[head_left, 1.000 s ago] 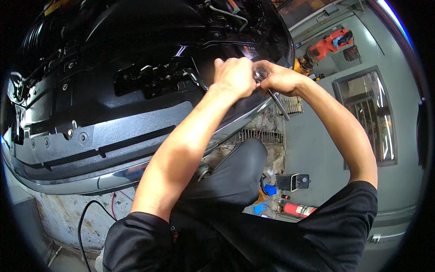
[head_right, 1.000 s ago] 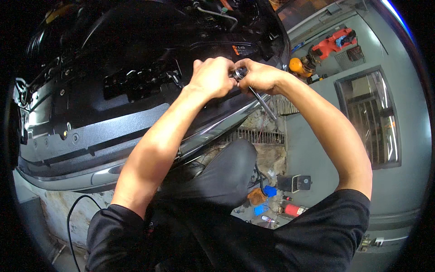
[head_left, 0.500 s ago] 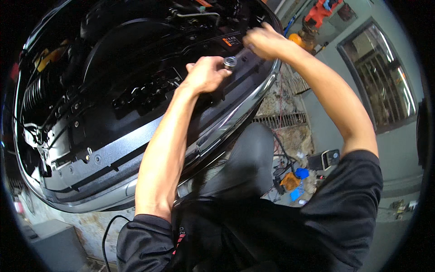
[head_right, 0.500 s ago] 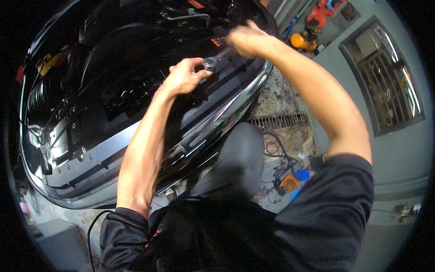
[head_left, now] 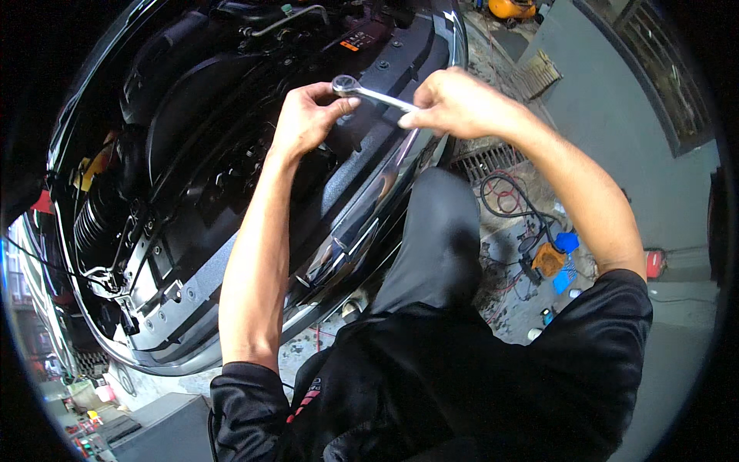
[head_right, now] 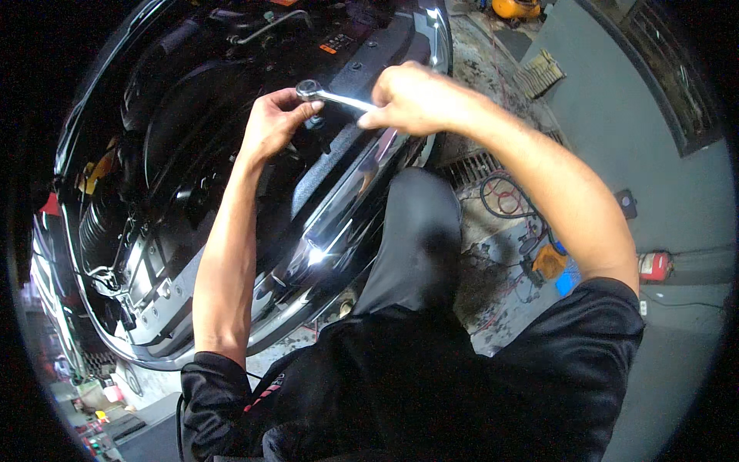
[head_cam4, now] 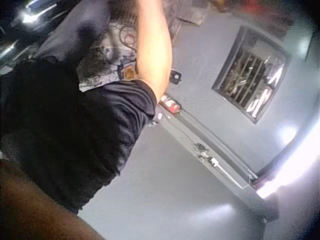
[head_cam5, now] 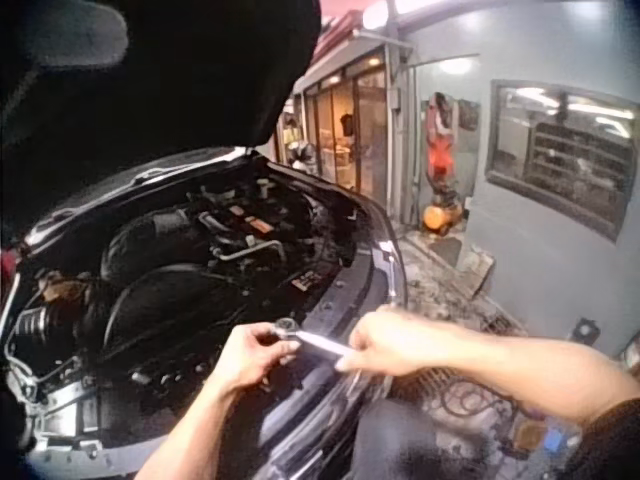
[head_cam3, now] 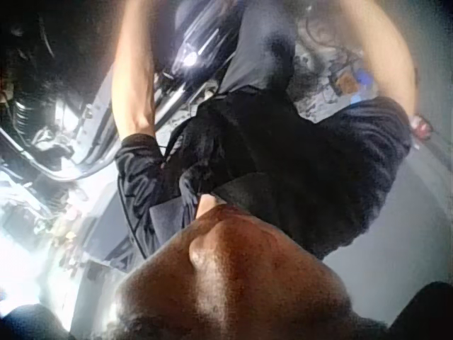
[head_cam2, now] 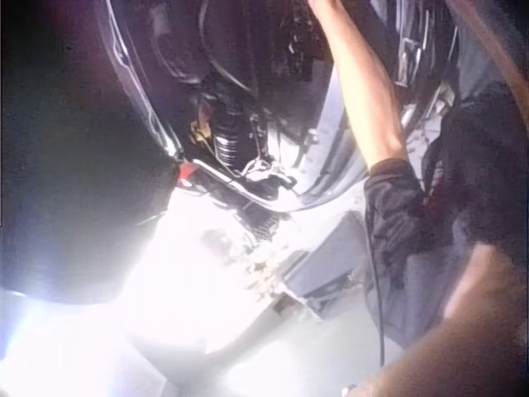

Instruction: The person uses a ratchet wrench to tighten bolts on the front radiator support of a car with the hood open. They systematically move from one bolt to another, securing the metal crossbar in place.

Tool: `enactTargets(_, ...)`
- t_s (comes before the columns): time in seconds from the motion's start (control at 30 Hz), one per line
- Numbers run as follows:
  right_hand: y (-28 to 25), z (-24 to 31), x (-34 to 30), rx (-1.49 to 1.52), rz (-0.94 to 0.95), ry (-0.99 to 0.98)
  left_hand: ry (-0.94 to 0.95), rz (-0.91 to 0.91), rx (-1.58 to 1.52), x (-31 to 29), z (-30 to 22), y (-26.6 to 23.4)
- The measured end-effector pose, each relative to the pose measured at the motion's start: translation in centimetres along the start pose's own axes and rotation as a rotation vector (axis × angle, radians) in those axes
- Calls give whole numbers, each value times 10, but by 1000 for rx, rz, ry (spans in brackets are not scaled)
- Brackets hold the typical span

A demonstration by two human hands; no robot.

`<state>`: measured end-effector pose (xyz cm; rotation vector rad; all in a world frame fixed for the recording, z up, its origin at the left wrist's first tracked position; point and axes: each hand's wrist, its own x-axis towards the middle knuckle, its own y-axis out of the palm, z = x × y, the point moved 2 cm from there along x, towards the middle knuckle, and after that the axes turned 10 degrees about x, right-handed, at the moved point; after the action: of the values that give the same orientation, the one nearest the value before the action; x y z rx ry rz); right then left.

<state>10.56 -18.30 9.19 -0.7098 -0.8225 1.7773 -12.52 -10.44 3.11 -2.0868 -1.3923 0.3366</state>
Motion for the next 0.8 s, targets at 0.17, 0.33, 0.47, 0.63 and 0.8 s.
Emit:
enactTargets(0.17, 12, 12, -12, 128, 51, 45, -1, 32, 12, 0, 5, 0)
enactTargets(0.33, -14, -31, 58, -326, -147, -171, 99, 66, 55, 5, 4, -1)
enactTargets(0.47, -30, -9, 120, -379, -228, -391, 26, 68, 102, 4, 14, -6)
enactTargets(0.63, -18, -24, 144, -252, -278, -383, 72, 148, -29, 6, 19, -9)
enactTargets(0.8, -13, -66, 59, -63, -365, -481, 108, 132, -50, 5, 18, -4)
